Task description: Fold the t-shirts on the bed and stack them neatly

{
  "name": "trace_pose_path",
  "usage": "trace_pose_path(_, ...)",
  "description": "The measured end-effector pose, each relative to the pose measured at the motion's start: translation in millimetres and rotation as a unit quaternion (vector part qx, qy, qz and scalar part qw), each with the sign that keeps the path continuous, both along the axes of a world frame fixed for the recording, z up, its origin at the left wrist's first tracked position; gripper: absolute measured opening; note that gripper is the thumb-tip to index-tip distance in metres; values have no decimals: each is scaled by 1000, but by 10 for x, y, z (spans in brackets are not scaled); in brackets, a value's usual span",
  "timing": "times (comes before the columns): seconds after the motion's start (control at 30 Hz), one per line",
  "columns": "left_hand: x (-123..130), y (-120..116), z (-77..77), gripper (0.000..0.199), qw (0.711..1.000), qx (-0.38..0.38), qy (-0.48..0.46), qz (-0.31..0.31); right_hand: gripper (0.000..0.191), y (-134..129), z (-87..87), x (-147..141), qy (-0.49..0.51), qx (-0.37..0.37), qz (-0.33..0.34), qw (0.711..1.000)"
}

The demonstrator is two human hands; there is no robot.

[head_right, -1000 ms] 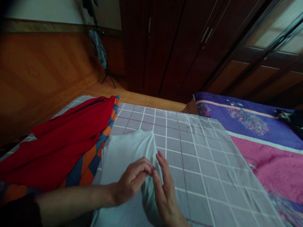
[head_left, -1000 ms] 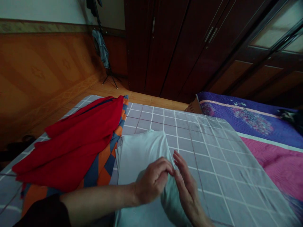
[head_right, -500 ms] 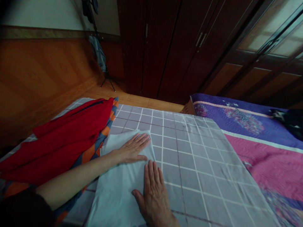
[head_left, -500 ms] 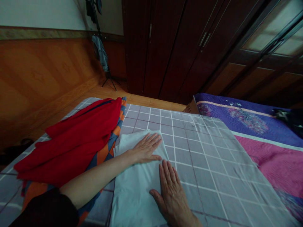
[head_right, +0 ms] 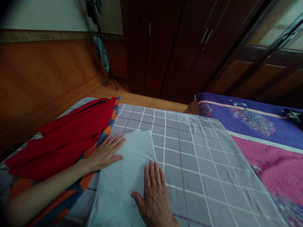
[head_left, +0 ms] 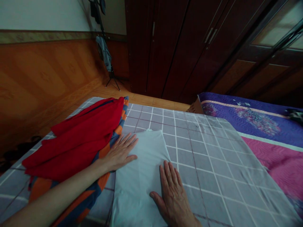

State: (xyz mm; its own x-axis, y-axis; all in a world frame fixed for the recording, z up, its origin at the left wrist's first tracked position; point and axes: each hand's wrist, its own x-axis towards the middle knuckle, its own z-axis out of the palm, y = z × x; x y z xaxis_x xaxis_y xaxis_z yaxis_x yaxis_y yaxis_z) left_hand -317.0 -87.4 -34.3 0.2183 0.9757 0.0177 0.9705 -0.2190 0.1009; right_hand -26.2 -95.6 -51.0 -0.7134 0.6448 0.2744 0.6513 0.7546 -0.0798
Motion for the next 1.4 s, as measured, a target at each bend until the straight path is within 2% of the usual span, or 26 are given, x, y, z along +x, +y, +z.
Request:
trace_pose_path(0.1, -54, -206, 14, 71, 999, 30, 6, 25, 85, -4, -3, 1, 3, -6, 0, 1000)
trace_pose_path(0.23, 76, -552, 29, 75, 999, 9, -17, -46, 84, -15, -11, -1, 5, -18, -4, 1000)
trace_pose_path(0.33, 88, -665, 23, 70, 999, 16, -45, 8, 80, 3, 1, 53, 35, -30, -21, 999)
trace_pose_path(0.4, 28, -624, 35, 64, 996, 23, -66, 56, 71, 28, 33, 137, 62, -29, -43, 997)
trace_pose_path(0.5, -74, -416, 102, 54, 991, 31, -96, 91, 48, 51, 118, 305, 73, -34, -88, 993)
trace_pose_path(0.63, -117, 30, 205, 48, 986, 33, -137, 92, 20, -5, 242, 470, 27, -107, -149, 983)
trace_pose_path(0.77, -90, 476, 208, 45, 981, 0, -163, 108, 23, -115, 300, 488, -17, -172, -184, 968)
trace_pose_path(0.87, -77, 692, 177, 40, 979, -14, -160, 122, 21, -184, 290, 452, -30, -183, -222, 957)
trace_pose_path(1.17, 43, 1021, 142, 33, 976, -52, -170, 123, 16, -210, 249, 360, -38, -213, -267, 939)
trace_pose_path(1.4, 243, 1357, 183, 37, 975, -95, -184, 83, 9, -206, 292, 334, -13, -225, -278, 934)
